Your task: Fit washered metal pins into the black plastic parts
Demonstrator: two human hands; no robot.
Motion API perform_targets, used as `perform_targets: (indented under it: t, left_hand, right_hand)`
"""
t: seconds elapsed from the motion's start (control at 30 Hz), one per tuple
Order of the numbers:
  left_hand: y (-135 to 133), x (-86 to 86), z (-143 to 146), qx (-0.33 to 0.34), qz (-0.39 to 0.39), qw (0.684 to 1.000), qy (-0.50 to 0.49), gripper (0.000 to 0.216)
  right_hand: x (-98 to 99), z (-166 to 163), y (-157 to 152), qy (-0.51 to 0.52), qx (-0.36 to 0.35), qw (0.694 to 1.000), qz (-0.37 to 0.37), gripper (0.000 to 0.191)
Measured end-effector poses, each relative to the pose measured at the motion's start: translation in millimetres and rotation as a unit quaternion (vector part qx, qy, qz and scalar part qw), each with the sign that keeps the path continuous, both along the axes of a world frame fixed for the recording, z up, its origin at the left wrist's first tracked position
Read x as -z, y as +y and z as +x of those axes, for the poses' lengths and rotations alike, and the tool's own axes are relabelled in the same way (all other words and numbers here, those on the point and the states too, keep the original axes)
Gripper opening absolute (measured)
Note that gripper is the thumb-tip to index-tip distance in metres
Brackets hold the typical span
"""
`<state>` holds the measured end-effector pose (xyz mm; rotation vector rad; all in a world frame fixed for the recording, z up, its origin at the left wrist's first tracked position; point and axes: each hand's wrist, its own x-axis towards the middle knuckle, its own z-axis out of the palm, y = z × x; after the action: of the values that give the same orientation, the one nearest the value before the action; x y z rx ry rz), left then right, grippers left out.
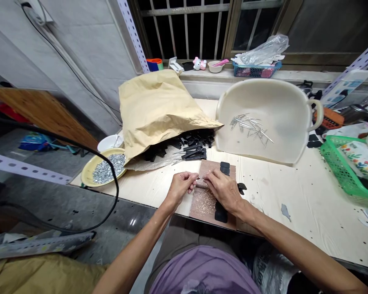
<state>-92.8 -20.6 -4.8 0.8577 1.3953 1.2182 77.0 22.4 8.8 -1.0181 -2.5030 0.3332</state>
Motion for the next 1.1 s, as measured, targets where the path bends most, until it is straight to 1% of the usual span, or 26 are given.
perform_targets:
  t: [0.03, 0.1, 0.2, 0.3, 0.37, 0.4, 0.47, 0.57, 0.63, 0.7, 0.77, 0.8, 0.87, 0.97, 1.03, 1.1]
  left_hand:
    - [0, 0.5, 0, -0.001, 0.002, 1.000, 0.004, 0.035]
    - [1, 0.9, -2, -0.006, -0.001, 1.000, 0.006, 0.035]
    - [1, -0.5, -4, -0.002, -0.038, 0.998, -0.052, 0.038]
    - [1, -3.6, -6, 0.005, -0.071, 0.992, -0.107, 0.040]
    - [0, -5.9, -8, -0.010, -0.061, 0.994, -0.089, 0.039]
    - [0, -6.9, -9, -0.021, -0.049, 0.996, -0.068, 0.038]
    - [-1, -8.5, -10, -0.035, -0.026, 0.999, -0.022, 0.036]
    - [0, -9.2, -12, -0.040, -0.007, 0.999, 0.034, 0.037]
    - [0, -8.6, -14, -0.042, -0.004, 0.998, 0.039, 0.037]
    - [0, -7.6, -16, -0.036, -0.015, 0.999, -0.002, 0.036]
    - [1, -7.0, -19, -0.032, -0.034, 0.997, -0.055, 0.037]
    - [1, -7.0, -22, -0.035, -0.041, 0.996, -0.071, 0.038]
    - [3, -8.2, -27, -0.050, -0.043, 0.995, -0.068, 0.038]
    - [5, -11.7, -38, -0.064, -0.034, 0.995, -0.061, 0.040]
    - [5, -13.0, -44, -0.057, -0.040, 0.993, -0.094, 0.040]
    - [5, -12.1, -48, -0.049, -0.059, 0.988, -0.134, 0.041]
  right_hand:
    - [0.1, 0, 0, -0.013, 0.003, 1.000, 0.013, 0.023]
    - [0.8, -1, 1, -0.006, 0.002, 1.000, 0.006, 0.022]
    - [1.8, -4, 4, 0.019, -0.018, 0.999, -0.020, 0.016]
    - [0.5, -8, 7, -0.019, -0.035, 0.999, 0.027, 0.017]
    - [-1.7, -11, 8, -0.039, -0.038, 0.997, 0.055, 0.022]
    - [-2.9, -13, 9, -0.035, -0.039, 0.997, 0.053, 0.022]
    - [-4.6, -16, 10, -0.005, -0.042, 0.999, 0.016, 0.020]
    - [-5.0, -19, 14, 0.043, -0.042, 0.997, -0.048, 0.017]
    - [-4.3, -20, 15, 0.048, -0.044, 0.996, -0.057, 0.018]
    - [-3.8, -21, 15, 0.045, -0.051, 0.997, -0.046, 0.018]
    - [-3.8, -24, 15, 0.034, -0.058, 0.998, -0.017, 0.018]
    - [-4.1, -26, 16, 0.024, -0.059, 0.998, 0.001, 0.019]
    - [-5.9, -33, 17, 0.005, -0.061, 0.998, 0.021, 0.021]
    - [-11.6, -46, 21, 0.019, -0.065, 0.998, -0.008, 0.019]
    - [-16.3, -52, 23, 0.035, -0.071, 0.996, -0.033, 0.014]
    - [-19.8, -56, 23, 0.024, -0.084, 0.996, -0.032, 0.013]
